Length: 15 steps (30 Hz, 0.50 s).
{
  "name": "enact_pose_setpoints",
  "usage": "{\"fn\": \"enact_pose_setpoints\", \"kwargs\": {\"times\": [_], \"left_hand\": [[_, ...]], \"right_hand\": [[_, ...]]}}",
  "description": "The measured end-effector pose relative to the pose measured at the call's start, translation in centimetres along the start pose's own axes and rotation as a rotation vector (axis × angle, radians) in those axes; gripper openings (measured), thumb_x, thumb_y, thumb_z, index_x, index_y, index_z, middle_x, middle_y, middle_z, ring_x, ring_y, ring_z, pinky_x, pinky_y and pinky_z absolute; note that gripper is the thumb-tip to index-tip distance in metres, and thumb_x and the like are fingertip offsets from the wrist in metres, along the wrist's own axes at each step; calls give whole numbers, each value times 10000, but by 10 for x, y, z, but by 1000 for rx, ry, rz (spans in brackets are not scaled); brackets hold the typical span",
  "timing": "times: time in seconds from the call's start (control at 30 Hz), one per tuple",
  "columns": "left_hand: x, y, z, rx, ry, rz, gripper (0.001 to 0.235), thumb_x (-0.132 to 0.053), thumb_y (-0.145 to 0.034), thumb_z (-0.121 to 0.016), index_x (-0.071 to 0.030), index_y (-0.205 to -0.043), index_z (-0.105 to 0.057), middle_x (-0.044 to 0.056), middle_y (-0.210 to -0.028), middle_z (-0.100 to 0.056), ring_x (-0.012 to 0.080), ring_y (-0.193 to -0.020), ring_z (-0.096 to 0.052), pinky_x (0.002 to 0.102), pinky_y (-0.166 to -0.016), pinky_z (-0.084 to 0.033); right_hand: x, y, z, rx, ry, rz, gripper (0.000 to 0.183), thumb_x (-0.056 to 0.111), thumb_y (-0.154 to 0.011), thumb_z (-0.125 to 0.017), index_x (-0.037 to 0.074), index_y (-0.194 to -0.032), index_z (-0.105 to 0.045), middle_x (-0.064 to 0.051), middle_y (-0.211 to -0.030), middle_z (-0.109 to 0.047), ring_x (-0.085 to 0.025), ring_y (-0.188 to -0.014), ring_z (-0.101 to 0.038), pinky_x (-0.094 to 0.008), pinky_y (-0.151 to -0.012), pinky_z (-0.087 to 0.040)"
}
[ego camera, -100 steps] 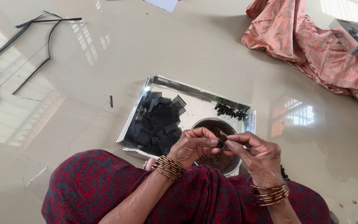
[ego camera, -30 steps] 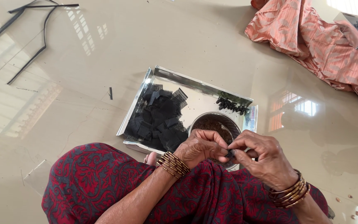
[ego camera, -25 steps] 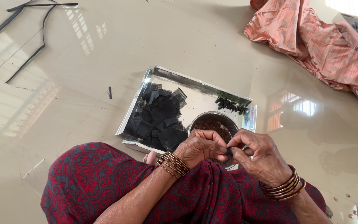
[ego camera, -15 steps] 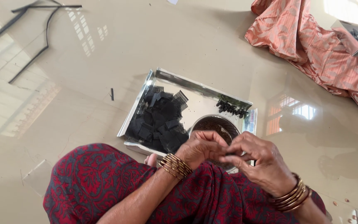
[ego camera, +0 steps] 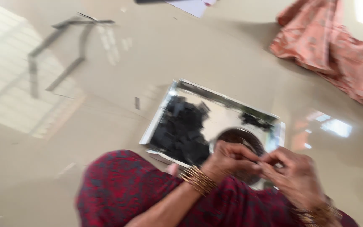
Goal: Manual rolling of beedis by placing tobacco on tendu leaves, rolling them, and tying them with thread.
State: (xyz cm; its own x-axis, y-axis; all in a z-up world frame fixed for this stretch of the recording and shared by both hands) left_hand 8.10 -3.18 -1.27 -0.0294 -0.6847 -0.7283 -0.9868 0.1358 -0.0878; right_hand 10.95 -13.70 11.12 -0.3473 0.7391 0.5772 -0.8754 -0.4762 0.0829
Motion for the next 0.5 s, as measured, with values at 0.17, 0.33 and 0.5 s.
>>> {"fn": "enact_pose_setpoints", "kwargs": {"times": [0.17,0.33,0.5], "left_hand": [[-18,9,-4,17,-151,-155,126,-31,-900,-830,35,-982,-761,75,-942,-747,94,-919,-702,241,-840,-578],[-20,12,-12,-30,-83,-117,84,-16,-908,-799,25,-965,-754,71,-890,-748,97,-865,-696,227,-794,-569],[-14,10,-6,-64,-239,-170,91,0,-904,-776,61,-965,-750,97,-861,-731,112,-796,-695,226,-699,-582]], "right_hand": [[-44,-8,-12,60,-131,-176,142,143,-872,-781,14,-922,-745,-101,-831,-788,-193,-716,-823,-302,-637,-680],[-83,-12,-19,3,-325,-322,173,55,-860,-801,-38,-994,-742,-185,-810,-821,-265,-718,-809,-357,-679,-652],[-125,-15,-34,-21,-668,-401,216,-68,-807,-756,-137,-1011,-761,-239,-876,-784,-311,-721,-762,-375,-669,-644]]}}
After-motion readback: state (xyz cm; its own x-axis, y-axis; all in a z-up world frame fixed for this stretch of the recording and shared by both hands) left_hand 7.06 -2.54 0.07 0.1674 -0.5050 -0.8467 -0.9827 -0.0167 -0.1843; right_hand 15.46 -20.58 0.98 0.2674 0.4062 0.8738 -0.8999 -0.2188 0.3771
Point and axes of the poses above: each hand's wrist, its own y-axis away from the middle knuckle, its own z-axis out of the back of the hand, x = y × z, the point moved 9 cm from there along -y, towards the middle knuckle
